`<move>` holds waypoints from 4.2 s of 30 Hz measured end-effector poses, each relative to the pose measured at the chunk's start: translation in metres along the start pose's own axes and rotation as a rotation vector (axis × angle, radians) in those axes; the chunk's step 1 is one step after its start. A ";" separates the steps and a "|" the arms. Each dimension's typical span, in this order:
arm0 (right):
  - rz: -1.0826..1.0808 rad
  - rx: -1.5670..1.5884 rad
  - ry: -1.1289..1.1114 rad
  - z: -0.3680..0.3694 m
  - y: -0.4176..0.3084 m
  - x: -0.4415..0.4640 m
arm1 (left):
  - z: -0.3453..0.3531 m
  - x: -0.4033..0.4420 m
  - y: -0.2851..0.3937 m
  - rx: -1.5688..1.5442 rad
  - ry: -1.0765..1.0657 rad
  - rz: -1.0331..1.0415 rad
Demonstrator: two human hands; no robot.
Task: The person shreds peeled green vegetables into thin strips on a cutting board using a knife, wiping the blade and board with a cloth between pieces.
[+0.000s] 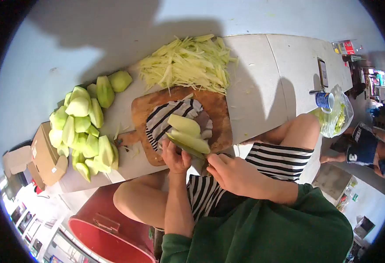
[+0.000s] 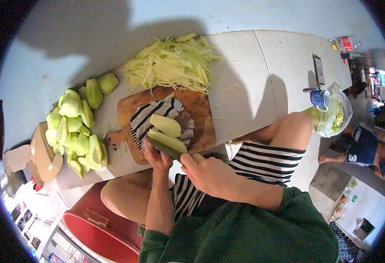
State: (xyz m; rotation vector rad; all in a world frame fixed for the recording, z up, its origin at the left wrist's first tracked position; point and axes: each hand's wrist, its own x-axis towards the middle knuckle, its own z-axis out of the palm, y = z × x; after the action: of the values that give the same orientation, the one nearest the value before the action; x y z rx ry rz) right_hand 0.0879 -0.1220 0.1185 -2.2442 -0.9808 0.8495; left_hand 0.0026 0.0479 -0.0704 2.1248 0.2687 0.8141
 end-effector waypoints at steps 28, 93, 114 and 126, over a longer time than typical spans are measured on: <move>-0.013 0.018 0.031 0.005 0.000 0.002 | 0.004 0.003 0.008 -0.100 0.050 -0.076; 0.182 0.855 0.538 0.022 0.154 -0.081 | 0.048 0.029 0.084 0.593 -0.297 0.082; 0.083 0.602 0.551 0.019 0.148 -0.082 | 0.038 0.034 0.080 -0.310 0.458 -0.745; 0.043 0.551 0.556 0.014 0.142 -0.080 | 0.041 0.035 0.088 0.819 -0.090 -0.224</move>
State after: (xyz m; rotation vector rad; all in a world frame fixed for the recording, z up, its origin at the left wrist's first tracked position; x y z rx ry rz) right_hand 0.0968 -0.2641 0.0388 -1.8582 -0.3783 0.3983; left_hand 0.0481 -0.0186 -0.0053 2.7978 0.8960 0.5096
